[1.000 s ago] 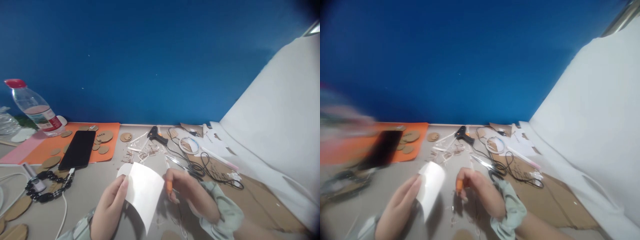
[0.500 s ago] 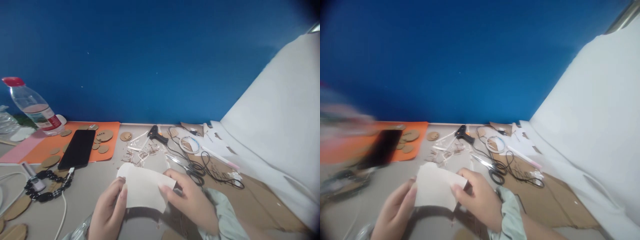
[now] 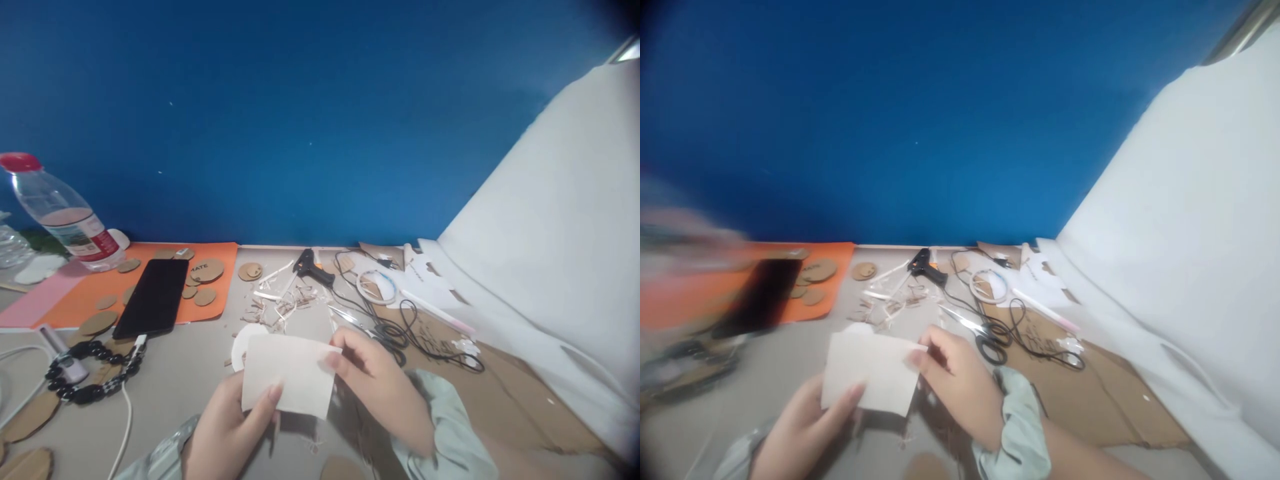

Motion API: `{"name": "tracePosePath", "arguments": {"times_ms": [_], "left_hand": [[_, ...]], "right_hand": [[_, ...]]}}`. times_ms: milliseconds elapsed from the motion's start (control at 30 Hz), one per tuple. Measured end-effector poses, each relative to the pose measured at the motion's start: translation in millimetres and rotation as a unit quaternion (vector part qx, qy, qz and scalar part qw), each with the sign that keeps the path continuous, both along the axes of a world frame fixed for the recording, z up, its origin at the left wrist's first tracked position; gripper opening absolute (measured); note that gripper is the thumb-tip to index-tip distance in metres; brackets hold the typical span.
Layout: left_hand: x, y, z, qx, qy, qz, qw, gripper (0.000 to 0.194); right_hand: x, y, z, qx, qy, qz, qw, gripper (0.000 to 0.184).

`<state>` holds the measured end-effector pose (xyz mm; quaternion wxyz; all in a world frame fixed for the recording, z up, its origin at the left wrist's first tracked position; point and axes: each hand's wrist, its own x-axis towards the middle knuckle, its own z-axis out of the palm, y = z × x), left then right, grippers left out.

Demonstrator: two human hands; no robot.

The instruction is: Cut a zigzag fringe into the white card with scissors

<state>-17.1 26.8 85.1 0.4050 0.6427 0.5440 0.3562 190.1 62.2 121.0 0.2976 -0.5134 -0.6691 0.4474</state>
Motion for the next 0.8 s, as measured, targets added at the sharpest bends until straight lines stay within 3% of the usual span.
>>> {"name": "tracePosePath", "arguments": {"times_ms": [200, 333, 433, 500, 633, 800], "left_hand": [[2.6, 2.2, 1.9, 0.015, -0.019, 0.017, 1.000, 0.034], [3.4, 2.0, 2.8, 0.014, -0.037, -0.002, 0.999, 0.034], [4.8, 1.7, 4.1, 0.020, -0.049, -0.018, 0.998, 0.034], [5.8, 1.1, 4.3, 0.030, -0.041, -0.017, 0.999, 0.033], [5.4, -0.9, 2.2, 0.063, 0.000, 0.007, 0.998, 0.028], [6.1, -1.0, 3.4, 0.072, -0.013, 0.005, 0.997, 0.026]], "right_hand": [[4.0, 3.9, 4.1, -0.009, 0.053, -0.004, 0.999, 0.043], [3.9, 4.4, 3.8, -0.031, 0.004, 0.042, 0.999, 0.023], [1.6, 2.9, 1.7, -0.047, -0.018, 0.055, 0.997, 0.023], [0.6, 2.1, 1.0, -0.028, -0.018, 0.040, 0.999, 0.020], [2.2, 4.4, 3.9, -0.009, 0.020, -0.017, 1.000, 0.037], [2.4, 6.5, 4.1, -0.046, -0.004, 0.038, 0.998, 0.024]]}}
